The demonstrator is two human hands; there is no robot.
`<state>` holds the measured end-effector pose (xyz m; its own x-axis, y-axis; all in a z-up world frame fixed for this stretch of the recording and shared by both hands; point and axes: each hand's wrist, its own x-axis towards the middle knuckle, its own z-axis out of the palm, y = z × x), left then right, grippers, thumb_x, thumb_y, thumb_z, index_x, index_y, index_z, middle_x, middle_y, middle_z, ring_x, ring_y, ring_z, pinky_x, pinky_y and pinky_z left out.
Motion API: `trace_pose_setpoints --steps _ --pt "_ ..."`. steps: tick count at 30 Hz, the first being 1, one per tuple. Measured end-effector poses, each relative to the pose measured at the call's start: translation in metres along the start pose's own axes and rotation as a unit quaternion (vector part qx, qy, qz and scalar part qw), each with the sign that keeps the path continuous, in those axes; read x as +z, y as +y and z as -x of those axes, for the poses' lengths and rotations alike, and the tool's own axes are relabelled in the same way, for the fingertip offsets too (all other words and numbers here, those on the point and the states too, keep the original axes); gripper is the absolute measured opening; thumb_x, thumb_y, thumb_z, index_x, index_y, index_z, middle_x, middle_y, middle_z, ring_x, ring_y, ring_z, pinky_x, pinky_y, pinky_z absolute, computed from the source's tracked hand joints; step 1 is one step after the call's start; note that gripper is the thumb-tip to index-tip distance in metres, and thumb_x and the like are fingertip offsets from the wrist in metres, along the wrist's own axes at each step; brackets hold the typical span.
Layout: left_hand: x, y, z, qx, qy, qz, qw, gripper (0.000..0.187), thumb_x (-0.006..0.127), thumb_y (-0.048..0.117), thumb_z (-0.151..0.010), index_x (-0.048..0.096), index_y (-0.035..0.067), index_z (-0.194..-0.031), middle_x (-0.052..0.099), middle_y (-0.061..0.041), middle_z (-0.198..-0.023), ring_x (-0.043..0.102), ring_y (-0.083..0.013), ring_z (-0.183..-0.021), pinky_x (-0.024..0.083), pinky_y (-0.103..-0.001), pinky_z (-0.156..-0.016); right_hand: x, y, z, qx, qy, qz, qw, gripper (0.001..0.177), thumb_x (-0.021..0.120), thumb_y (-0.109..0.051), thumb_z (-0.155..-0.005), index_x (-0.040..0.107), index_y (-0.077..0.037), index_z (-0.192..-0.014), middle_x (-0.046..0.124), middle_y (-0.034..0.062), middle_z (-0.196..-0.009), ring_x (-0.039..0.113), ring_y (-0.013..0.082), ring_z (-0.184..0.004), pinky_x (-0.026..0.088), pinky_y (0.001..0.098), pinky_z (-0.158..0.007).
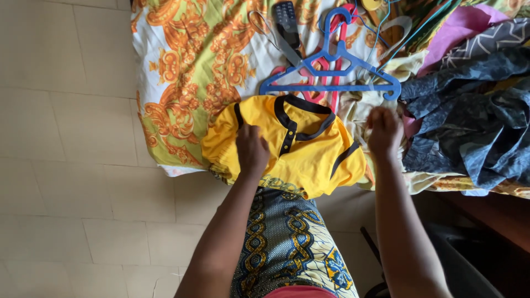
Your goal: The recorder picks up a yellow polo shirt from a bed and buttons the collar buttons.
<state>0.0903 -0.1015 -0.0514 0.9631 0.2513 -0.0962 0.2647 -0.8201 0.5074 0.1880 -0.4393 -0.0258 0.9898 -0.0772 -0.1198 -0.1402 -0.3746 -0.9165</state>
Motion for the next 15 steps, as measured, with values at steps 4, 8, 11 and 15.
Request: trace_pose_setpoints --steps 4,8,11,15 --pt "0.06 0.0 0.015 -0.034 -0.13 0.125 0.983 0.023 0.065 0.01 -0.1 0.056 0.004 -0.12 0.06 -0.017 -0.12 0.06 -0.0371 -0.115 0.05 -0.047 -0.098 -0.014 0.021 0.074 0.095 -0.022 0.064 0.993 0.021 0.051 -0.005 -0.109 0.057 -0.002 -0.088 0.06 0.0057 -0.078 0.053 0.0134 -0.069 0.044 0.0302 -0.066" --pt "0.104 0.006 0.024 -0.061 -0.164 0.096 0.98 0.038 0.074 0.016 -0.086 0.053 0.003 -0.116 0.059 -0.018 -0.118 0.058 -0.0391 -0.114 0.05 -0.049 -0.096 -0.03 0.093 0.117 0.192 -0.065 0.192 0.96 0.013 0.057 -0.01 -0.104 0.064 -0.003 -0.096 0.068 0.0091 -0.085 0.064 0.0178 -0.077 0.05 0.0328 -0.073" --pt "0.1 0.024 0.015 -0.117 -0.155 0.052 0.98 0.057 0.082 0.027 -0.076 0.051 0.001 -0.116 0.057 -0.022 -0.119 0.055 -0.0418 -0.114 0.05 -0.051 -0.09 -0.027 0.109 0.113 0.173 -0.107 0.205 0.957 0.013 0.064 -0.013 -0.096 0.065 -0.004 -0.104 0.072 0.0094 -0.092 0.069 0.019 -0.086 0.052 0.0332 -0.079" --pt "0.091 0.036 0.011 -0.128 -0.136 -0.019 0.982 0.078 0.087 0.039 -0.07 0.049 -0.002 -0.124 0.056 -0.024 -0.122 0.057 -0.0427 -0.112 0.052 -0.051 -0.086 0.018 0.053 0.061 0.155 -0.113 0.12 0.974 0.035 0.075 -0.031 -0.097 0.059 -0.003 -0.11 0.069 0.0085 -0.096 0.068 0.0181 -0.09 0.053 0.0327 -0.08"
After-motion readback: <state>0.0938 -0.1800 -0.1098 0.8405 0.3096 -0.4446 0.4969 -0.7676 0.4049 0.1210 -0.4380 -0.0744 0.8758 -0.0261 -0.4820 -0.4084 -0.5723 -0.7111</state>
